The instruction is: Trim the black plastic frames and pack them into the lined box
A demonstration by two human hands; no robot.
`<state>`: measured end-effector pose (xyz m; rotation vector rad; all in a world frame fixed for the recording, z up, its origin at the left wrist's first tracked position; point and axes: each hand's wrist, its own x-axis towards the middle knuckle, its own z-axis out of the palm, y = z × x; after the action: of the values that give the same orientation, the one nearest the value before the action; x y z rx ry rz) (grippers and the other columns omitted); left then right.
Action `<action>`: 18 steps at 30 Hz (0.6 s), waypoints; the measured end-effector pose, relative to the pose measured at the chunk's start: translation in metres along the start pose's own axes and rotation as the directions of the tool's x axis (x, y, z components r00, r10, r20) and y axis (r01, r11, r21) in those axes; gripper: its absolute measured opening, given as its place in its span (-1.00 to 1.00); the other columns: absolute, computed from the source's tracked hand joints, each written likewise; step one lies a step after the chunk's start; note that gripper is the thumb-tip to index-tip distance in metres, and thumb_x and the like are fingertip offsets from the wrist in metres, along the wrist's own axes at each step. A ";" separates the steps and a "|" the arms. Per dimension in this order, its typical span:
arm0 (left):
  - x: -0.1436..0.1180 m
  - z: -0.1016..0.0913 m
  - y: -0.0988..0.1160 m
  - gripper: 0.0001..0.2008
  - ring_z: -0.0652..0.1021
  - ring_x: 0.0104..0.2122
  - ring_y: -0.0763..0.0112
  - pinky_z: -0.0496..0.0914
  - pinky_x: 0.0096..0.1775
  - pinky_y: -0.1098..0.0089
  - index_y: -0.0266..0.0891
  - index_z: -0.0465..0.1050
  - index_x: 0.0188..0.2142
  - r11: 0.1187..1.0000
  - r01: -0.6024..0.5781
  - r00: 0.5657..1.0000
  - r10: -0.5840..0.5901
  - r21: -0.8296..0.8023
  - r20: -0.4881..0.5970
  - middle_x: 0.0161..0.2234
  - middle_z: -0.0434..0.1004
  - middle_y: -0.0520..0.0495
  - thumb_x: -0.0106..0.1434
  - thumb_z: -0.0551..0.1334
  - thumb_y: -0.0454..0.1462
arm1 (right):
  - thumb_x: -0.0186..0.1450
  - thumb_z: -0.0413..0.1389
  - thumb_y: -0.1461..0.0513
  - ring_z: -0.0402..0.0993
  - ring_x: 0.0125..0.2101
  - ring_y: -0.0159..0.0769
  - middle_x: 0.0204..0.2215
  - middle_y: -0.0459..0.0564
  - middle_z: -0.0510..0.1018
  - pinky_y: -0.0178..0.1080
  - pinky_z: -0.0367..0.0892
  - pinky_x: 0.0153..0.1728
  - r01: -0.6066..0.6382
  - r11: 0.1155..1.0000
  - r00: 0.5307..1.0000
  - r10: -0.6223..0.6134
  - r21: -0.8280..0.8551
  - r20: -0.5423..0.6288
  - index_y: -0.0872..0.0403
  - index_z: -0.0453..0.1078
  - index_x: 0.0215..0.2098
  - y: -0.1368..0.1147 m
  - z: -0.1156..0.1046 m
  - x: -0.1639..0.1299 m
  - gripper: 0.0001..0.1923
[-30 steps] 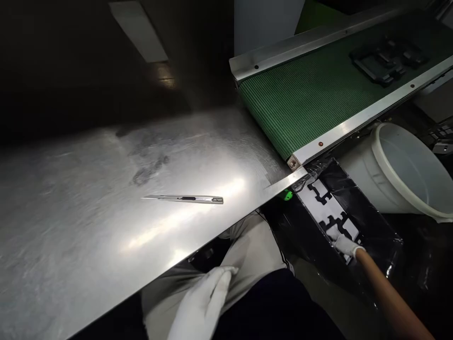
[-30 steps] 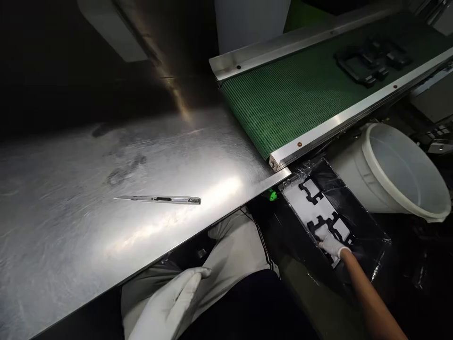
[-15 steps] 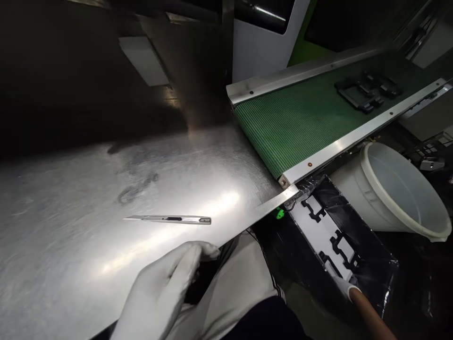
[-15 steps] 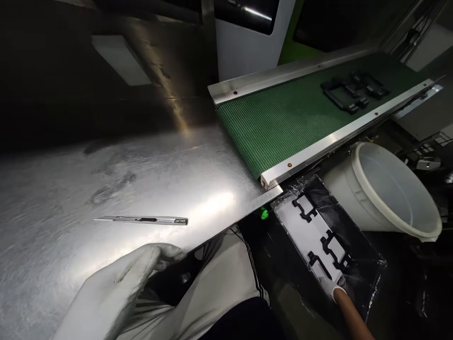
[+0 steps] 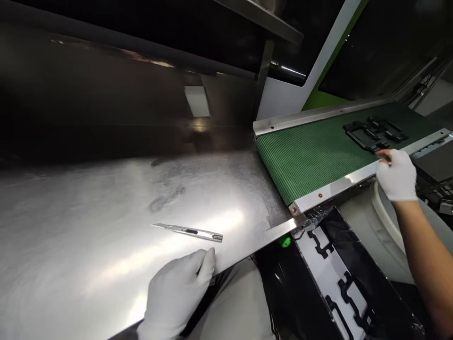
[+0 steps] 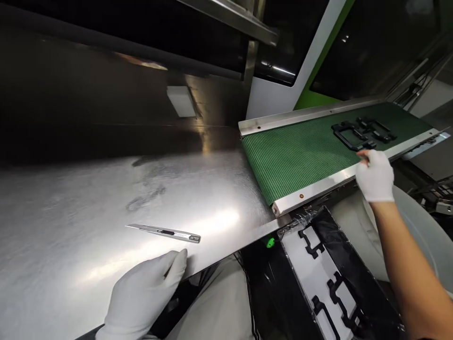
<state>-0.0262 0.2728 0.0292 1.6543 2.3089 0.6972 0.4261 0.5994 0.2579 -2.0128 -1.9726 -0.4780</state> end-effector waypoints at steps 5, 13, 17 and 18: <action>-0.004 0.010 -0.001 -0.50 0.35 -0.54 0.18 -0.02 -0.31 0.19 -0.07 0.25 -0.54 0.999 -0.032 0.995 0.036 0.043 -0.095 -0.61 0.40 -0.06 0.60 0.11 -0.15 | 0.75 -0.03 0.14 0.60 0.18 0.04 0.32 0.88 0.54 0.03 0.20 0.07 0.002 1.000 0.971 0.004 -0.026 0.241 0.62 0.42 0.50 -0.038 0.029 0.106 -0.32; -0.003 0.021 0.004 -0.50 0.23 -0.58 0.20 -0.10 -0.29 0.14 -0.07 0.19 -0.56 0.989 -0.068 0.966 0.033 -0.131 -0.255 -0.64 0.25 -0.03 0.55 0.24 -0.24 | 0.65 0.17 0.18 0.68 0.24 0.18 0.31 0.63 0.67 0.01 0.38 0.19 0.107 0.991 0.931 -0.126 0.074 0.341 0.30 0.57 0.47 -0.062 0.027 0.043 -0.46; -0.003 0.021 0.007 -0.49 0.26 -0.57 0.19 0.02 -0.31 0.18 -0.06 0.22 -0.57 0.967 -0.041 0.963 -0.030 -0.251 -0.269 -0.63 0.27 -0.04 0.52 0.32 -0.23 | 0.61 0.22 0.02 0.69 0.31 0.05 0.26 0.17 0.79 -0.02 0.44 0.37 0.245 0.888 0.849 -0.390 0.390 0.356 -0.19 0.76 0.12 -0.053 -0.002 -0.039 -0.72; -0.003 0.020 0.008 -0.49 0.27 -0.57 0.19 0.05 -0.31 0.18 -0.06 0.23 -0.57 0.960 -0.040 0.959 -0.040 -0.278 -0.279 -0.62 0.28 -0.04 0.51 0.33 -0.22 | 0.62 0.22 -0.06 0.73 0.25 0.07 0.21 0.15 0.81 0.03 0.47 0.31 0.230 0.897 0.833 -0.382 0.378 0.401 -0.25 0.78 0.07 -0.051 -0.008 -0.047 -0.71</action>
<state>-0.0098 0.2767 0.0151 1.5060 2.2534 1.2717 0.3743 0.5552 0.2434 -1.7155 -2.4861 0.2926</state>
